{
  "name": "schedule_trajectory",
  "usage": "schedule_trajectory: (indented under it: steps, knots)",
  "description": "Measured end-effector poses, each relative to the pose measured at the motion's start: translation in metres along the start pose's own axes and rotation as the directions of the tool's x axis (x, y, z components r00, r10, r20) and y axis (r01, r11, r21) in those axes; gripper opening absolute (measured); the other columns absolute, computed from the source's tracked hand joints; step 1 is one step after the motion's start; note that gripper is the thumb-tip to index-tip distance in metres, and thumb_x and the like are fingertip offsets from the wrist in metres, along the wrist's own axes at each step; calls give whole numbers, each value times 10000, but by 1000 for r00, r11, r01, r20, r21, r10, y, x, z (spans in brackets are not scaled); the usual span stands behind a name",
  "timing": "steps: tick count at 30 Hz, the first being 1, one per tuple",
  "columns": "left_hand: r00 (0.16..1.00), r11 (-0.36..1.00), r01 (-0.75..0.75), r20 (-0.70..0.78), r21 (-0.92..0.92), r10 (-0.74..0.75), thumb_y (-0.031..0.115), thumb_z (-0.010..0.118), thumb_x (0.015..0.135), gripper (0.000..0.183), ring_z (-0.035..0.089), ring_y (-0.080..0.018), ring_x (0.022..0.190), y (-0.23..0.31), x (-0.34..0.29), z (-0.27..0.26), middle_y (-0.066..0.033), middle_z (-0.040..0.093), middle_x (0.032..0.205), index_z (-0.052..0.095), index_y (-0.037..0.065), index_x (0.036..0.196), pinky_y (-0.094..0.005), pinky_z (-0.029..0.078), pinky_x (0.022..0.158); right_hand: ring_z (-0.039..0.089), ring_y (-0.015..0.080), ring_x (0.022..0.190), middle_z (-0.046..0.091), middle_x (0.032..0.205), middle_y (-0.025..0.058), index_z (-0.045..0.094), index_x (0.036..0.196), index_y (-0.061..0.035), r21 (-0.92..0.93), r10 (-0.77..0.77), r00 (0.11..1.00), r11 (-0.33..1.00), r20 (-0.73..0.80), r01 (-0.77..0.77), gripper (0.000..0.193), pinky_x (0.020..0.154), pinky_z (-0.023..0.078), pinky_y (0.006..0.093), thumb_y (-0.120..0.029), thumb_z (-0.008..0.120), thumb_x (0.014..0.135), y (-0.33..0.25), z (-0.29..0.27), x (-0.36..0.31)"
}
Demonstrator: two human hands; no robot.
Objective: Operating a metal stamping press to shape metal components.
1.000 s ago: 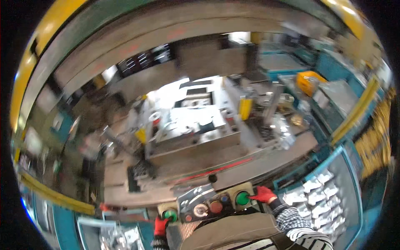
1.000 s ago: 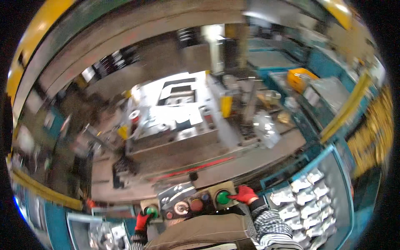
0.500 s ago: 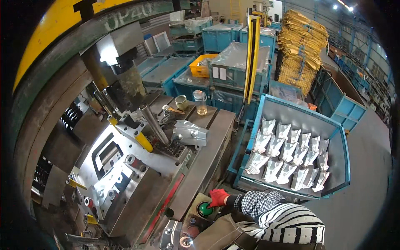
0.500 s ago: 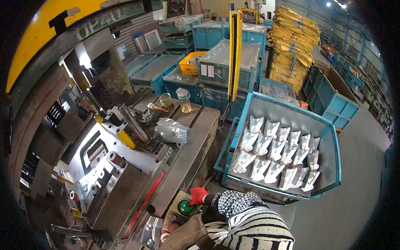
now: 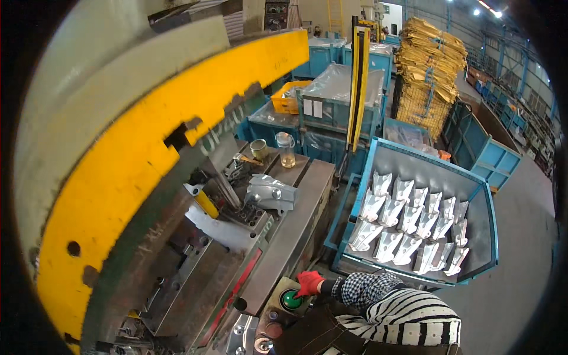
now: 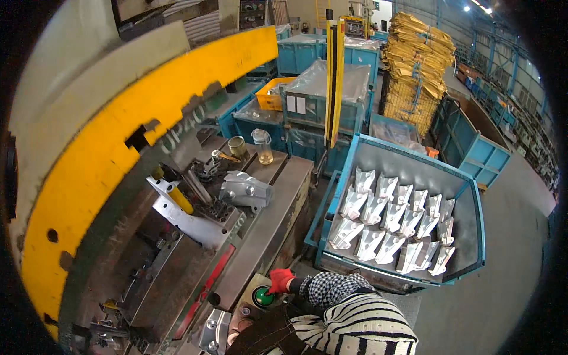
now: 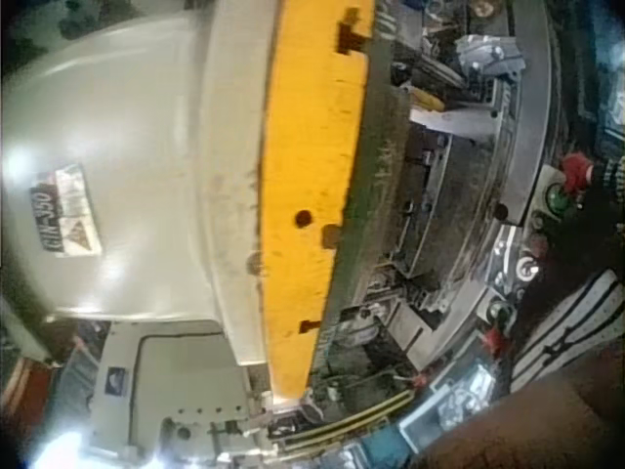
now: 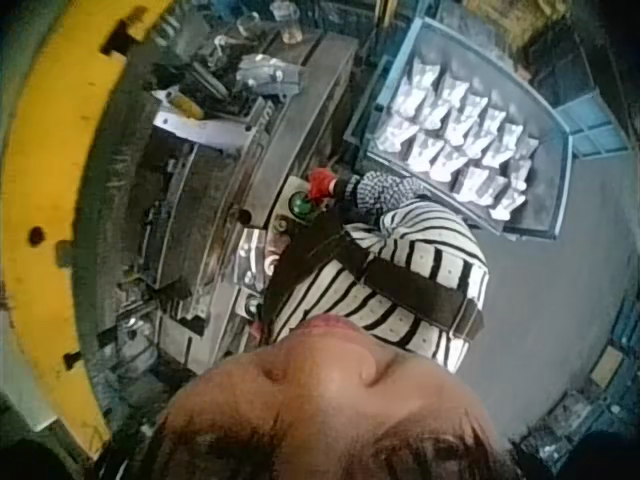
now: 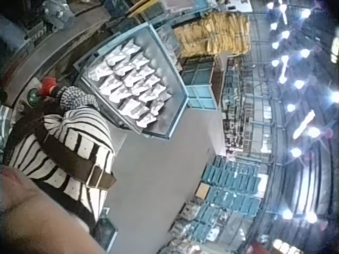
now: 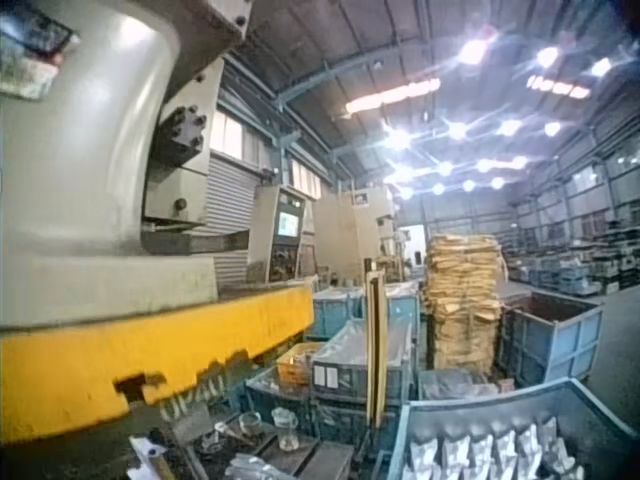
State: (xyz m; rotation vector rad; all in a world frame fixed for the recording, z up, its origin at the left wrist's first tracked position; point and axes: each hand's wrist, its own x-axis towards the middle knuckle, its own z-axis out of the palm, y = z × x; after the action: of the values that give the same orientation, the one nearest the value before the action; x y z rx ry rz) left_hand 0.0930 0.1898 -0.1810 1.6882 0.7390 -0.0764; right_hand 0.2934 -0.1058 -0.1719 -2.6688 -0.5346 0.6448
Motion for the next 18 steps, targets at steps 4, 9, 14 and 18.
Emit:
schedule_trajectory:
  steps: [4,9,14,18]
  knots:
    - [1000,1000,8,-10,-10,-8,267,618,725,274,576,-187,697,-4,-3,1,-112,615,767,604,29,860,-315,465,616,549,325,889,581,901,178,553,912,-13,-15,20,998,1000,59,-19,731,701,448,424,-632,626,530,-3,-7,-1]
    - [999,1000,20,-39,-20,-21,267,614,729,265,580,-190,702,-8,-13,-5,-119,619,772,611,28,844,-315,466,619,556,335,860,582,883,186,555,910,-9,26,-17,999,999,-36,18,735,691,454,420,-630,631,524,0,-4,-4]
    - [989,998,-9,-147,-61,0,268,609,734,258,584,-193,708,-41,-53,-56,-126,623,778,618,28,829,-315,466,623,562,334,832,583,865,190,562,861,-4,44,-107,992,993,-70,110,728,687,443,412,-643,625,518,3,8,7]
    - [860,573,-247,-96,782,501,198,589,706,160,552,-257,631,-177,-72,-184,-138,575,702,546,48,739,-355,444,584,548,351,838,569,865,209,537,851,34,70,-138,990,988,-6,138,755,707,429,408,-651,615,544,-9,-17,-7]
